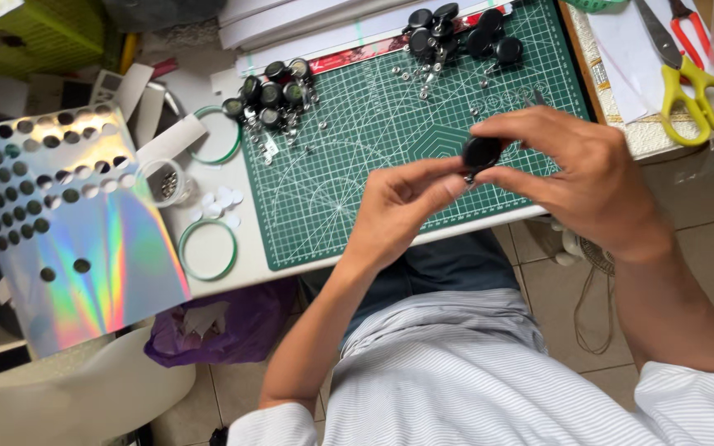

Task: The person assembles keychains by inserting small circular tokens into black plastic keychain holders. They peel tokens from a holographic sheet, place them into the holders, and set the finished units aside on the cutting mat.

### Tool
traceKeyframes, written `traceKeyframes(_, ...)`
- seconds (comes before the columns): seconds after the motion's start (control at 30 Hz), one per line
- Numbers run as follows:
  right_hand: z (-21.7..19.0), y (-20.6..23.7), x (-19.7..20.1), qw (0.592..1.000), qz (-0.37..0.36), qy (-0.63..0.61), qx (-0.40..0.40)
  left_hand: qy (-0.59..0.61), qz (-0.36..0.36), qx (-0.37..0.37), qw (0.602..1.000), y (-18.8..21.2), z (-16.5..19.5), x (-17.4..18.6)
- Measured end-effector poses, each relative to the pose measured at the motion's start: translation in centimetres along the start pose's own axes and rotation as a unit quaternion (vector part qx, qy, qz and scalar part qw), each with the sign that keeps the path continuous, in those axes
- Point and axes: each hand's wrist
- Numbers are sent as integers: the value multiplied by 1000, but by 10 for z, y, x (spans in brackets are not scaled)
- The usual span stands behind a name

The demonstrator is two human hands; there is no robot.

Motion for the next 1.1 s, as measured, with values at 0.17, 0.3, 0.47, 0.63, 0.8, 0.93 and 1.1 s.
traceKeyframes(0.17,-7,6,-22,999,-29,-37,15,101,74,23,992,34,-7,2)
traceKeyframes(0.3,-6,32,-53,992,-110,-47,38,125,133,80,980,90,-38,-1)
traceKeyframes(0.47,-5,61,-93,970,-195,-121,-84,131,188,164,960,129,-65,-7)
traceKeyframes(0.63,-3,64,-105,972,-172,-108,-116,107,195,145,964,127,-53,-1)
traceKeyframes(0.8,14,39,-113,986,-142,-81,-25,-348,164,34,922,130,-13,15)
traceKeyframes(0.93,17,20,-125,988,-154,-30,-2,-523,189,-78,827,112,8,40)
traceKeyframes(1.1,14,10,-131,983,-184,27,7,-563,155,-78,808,87,16,64)
Point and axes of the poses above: each hand's wrist, its own y-axis away from the middle knuckle, its own x-axis out of the back of the hand, z = x × y, and after that the axes turned 4 degrees about y, right-handed
